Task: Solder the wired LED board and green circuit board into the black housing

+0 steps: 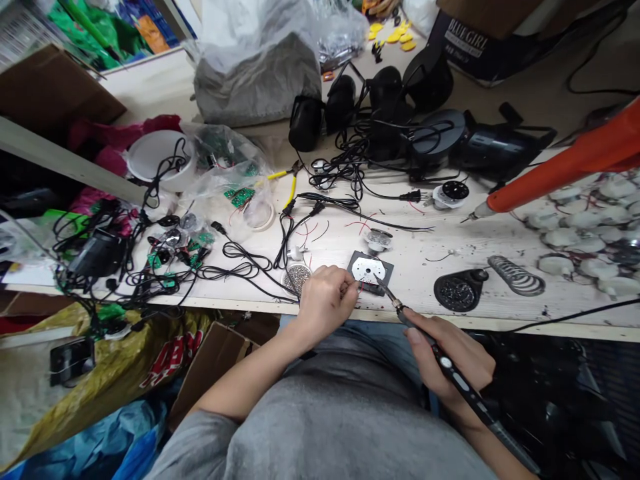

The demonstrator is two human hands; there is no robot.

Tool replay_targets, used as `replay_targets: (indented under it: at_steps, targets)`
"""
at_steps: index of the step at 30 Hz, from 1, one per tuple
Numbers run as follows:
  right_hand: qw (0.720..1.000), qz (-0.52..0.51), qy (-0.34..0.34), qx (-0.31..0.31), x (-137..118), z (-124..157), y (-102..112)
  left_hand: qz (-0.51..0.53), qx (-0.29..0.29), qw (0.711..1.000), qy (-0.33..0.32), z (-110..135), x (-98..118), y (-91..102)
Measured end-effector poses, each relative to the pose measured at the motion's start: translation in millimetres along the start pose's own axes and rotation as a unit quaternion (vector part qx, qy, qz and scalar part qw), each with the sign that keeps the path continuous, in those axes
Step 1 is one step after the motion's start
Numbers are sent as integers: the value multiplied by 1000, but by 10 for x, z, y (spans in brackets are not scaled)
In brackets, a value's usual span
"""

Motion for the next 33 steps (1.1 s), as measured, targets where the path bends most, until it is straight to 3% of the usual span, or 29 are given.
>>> replay_targets:
  at_steps: [8, 12, 17, 33]
  targets:
    - [998, 3, -19, -64, -75, -70, 89, -29, 5, 998, -59, 37, 37, -89]
    - [1000, -3, -5, -30, -63, -65, 82, -3, -6, 999, -49, 41, 12, -97]
    - [997, -5, -8, -79, -67, -70, 81, 1, -2, 999, -53, 43, -1, -105]
    - [996, -33, -3, -87, -10, -39, 9, 7, 0, 999, -49, 39, -8, -127]
Point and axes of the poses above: each hand's wrist, its own z-axis away from the middle knuckle, its own y-axis out of the back of the hand, x = y × z, the point moved 1 cm from there along -z, towards the middle knuckle, and after that the axes turned 3 degrees about -y, right-handed, at the moved point
